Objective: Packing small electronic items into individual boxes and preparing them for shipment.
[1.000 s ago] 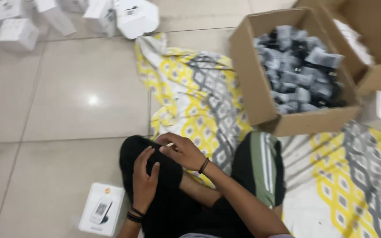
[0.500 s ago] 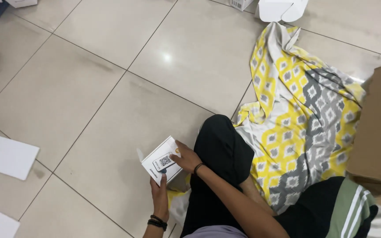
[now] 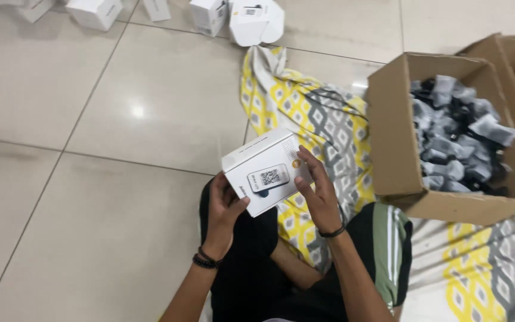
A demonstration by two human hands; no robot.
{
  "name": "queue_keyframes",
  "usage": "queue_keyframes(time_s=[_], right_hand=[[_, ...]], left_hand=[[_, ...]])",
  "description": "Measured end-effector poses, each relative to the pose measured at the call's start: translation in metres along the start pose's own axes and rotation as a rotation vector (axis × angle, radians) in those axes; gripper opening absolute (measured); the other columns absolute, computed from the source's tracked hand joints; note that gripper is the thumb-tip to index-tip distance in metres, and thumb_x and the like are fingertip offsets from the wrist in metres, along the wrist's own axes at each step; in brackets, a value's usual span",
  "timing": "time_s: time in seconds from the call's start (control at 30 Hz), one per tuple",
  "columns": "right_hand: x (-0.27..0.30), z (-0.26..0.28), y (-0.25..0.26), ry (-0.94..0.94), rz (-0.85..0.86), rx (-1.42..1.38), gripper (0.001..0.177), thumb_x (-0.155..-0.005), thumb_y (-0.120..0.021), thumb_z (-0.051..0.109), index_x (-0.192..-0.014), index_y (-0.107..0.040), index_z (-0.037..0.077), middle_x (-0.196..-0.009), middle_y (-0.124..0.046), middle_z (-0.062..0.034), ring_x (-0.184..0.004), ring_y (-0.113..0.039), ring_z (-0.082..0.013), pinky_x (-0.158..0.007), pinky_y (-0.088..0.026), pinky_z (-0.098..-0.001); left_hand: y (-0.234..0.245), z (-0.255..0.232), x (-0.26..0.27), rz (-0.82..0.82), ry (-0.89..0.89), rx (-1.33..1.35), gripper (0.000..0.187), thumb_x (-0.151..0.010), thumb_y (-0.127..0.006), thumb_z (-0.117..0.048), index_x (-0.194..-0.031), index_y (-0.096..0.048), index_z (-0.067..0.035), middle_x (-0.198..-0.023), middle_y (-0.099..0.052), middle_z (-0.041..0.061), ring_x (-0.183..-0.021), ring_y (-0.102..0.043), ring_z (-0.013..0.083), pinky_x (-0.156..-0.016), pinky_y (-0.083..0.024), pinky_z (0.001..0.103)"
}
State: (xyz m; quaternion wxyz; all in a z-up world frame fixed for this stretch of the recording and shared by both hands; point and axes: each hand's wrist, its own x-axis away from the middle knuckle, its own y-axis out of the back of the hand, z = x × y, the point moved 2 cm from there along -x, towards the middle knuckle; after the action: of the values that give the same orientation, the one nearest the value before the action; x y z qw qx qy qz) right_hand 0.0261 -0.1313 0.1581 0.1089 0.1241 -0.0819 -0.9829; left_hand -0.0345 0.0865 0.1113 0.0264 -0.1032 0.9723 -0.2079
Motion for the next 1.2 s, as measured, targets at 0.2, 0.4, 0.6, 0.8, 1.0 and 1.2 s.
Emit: queue_keyframes(time_s=[0.2, 0.4, 0.6, 0.8, 1.0, 1.2], right_hand=[[0.009, -0.129, 0.063, -0.029, -0.198, 0.469, 0.051, -0.095, -0.068, 0.021, -0.143, -0.055, 0.007, -0.157, -0.044, -0.0226, -0.147, -0.04, -0.0373, -0.118, -0.032, -0.0469], [0.071, -0.167, 0.068, -0.233, -0.304, 0.493, 0.044, -0.092, -0.067, 0.025, -0.132, -0.059, 0.008, -0.137, -0.062, -0.0198, -0.13, -0.057, -0.0369, -0.108, -0.044, -0.0453], [0.1, -0.136, 0.053, -0.559, 0.36, 0.55, 0.036, -0.098, -0.06, 0.035, -0.127, -0.07, 0.015, -0.127, -0.073, -0.0123, -0.114, -0.071, -0.033, -0.097, -0.055, -0.0423], [0.119, -0.175, 0.004, 0.018, 0.475, 0.714, 0.061, -0.083, -0.07, 0.023, -0.133, -0.055, -0.008, -0.133, -0.057, -0.0333, -0.114, -0.062, -0.0503, -0.084, -0.054, -0.0561], [0.097, -0.159, 0.004, -0.443, 0.458, 1.164, 0.02, -0.093, -0.06, 0.033, -0.093, -0.07, 0.015, -0.093, -0.073, -0.0092, -0.088, -0.072, -0.0308, -0.072, -0.056, -0.0466], [0.112, -0.203, 0.007, -0.175, 0.154, 1.194, 0.013, -0.076, -0.067, 0.027, -0.08, -0.069, 0.014, -0.082, -0.072, -0.0067, -0.082, -0.07, -0.0308, -0.059, -0.054, -0.0457]], left_hand=[[-0.052, 0.178, -0.055, -0.128, 0.492, 0.051, 0.1, -0.078, -0.078, -0.011, -0.159, -0.02, -0.011, -0.136, -0.049, 0.007, -0.114, -0.06, 0.0231, -0.087, -0.052, 0.038], [-0.062, 0.237, -0.045, -0.121, 0.674, 0.065, 0.082, -0.078, -0.083, -0.014, -0.146, -0.04, 0.004, -0.122, -0.063, 0.013, -0.102, -0.069, 0.0281, -0.079, -0.059, 0.042], [-0.039, 0.248, -0.034, -0.292, 0.484, 0.04, 0.059, -0.075, -0.084, -0.01, -0.127, -0.059, 0.001, -0.116, -0.072, 0.011, -0.103, -0.071, 0.0239, -0.082, -0.058, 0.035], [-0.075, 0.194, -0.026, -0.17, 0.788, 0.253, 0.037, -0.088, -0.068, -0.017, -0.121, -0.062, -0.002, -0.102, -0.07, 0.009, -0.089, -0.07, 0.0214, -0.073, -0.059, 0.037], [-0.12, 0.142, -0.009, -0.03, 0.679, 0.17, 0.03, -0.095, -0.057, -0.02, -0.116, -0.06, 0.001, -0.081, -0.069, 0.011, -0.057, -0.065, 0.0209, -0.05, -0.051, 0.03], [-0.147, 0.137, -0.001, -0.08, 0.584, 0.204, 0.028, -0.095, -0.051, -0.014, -0.119, -0.055, 0.001, -0.081, -0.068, 0.013, -0.054, -0.064, 0.0193, -0.046, -0.05, 0.03]])
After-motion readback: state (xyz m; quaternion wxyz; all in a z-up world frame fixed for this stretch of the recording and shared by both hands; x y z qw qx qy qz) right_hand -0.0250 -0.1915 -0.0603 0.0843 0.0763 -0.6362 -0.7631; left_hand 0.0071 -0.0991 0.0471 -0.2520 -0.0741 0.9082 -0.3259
